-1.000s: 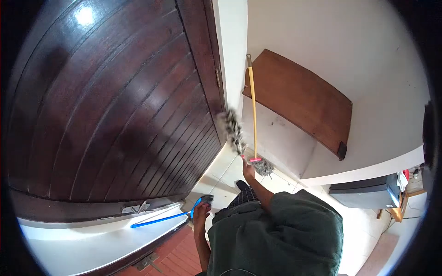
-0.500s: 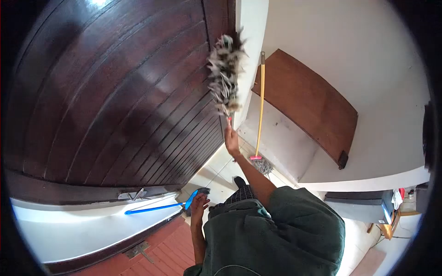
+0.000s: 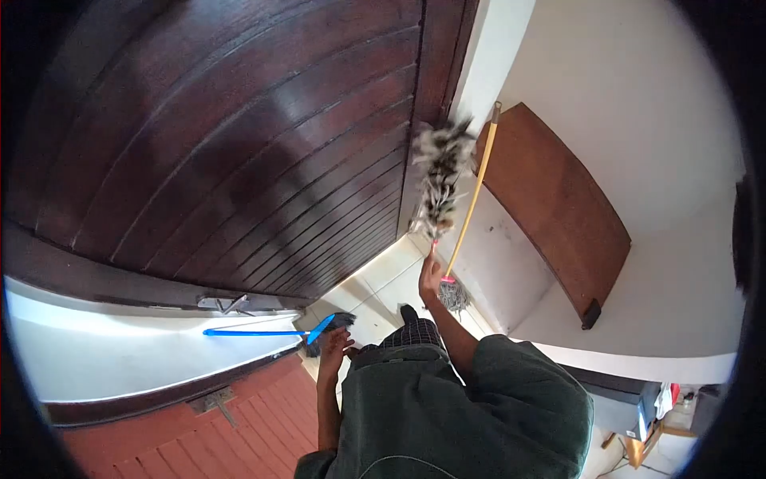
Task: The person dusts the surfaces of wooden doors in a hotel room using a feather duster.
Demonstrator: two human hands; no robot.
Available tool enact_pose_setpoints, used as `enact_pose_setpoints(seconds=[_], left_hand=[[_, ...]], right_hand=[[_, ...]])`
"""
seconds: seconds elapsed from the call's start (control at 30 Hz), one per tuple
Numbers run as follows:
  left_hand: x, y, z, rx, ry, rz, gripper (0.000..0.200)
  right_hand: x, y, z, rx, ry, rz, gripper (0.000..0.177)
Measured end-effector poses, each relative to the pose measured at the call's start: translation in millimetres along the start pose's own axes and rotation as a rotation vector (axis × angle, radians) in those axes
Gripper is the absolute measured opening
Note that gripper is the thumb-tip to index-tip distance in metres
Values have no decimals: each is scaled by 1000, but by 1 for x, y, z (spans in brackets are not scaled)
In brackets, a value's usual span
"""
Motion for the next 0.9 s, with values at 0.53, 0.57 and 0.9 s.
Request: enact_pose_setpoints(seconds=[0.53,0.57,0.9], left_hand=[[-24,41,3,-59,41,4,43],[-30,40,-8,-54,37,-3,42],[-51,90,-11,-106,84,16,49]], right_hand=[[13,-92,155,1032,302,-626,55],[13,-102,179,1024,104,-586,61],[-14,-63,30,433,-77,-686,56]])
Point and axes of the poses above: each hand's wrist, its own x-axis away from the middle knuckle, its own y-axis out of the palm, z = x × y, the point moved 7 cm from there along -x, towards the middle knuckle, and after that the axes turned 3 degrees about y, right-handed, at the moved point
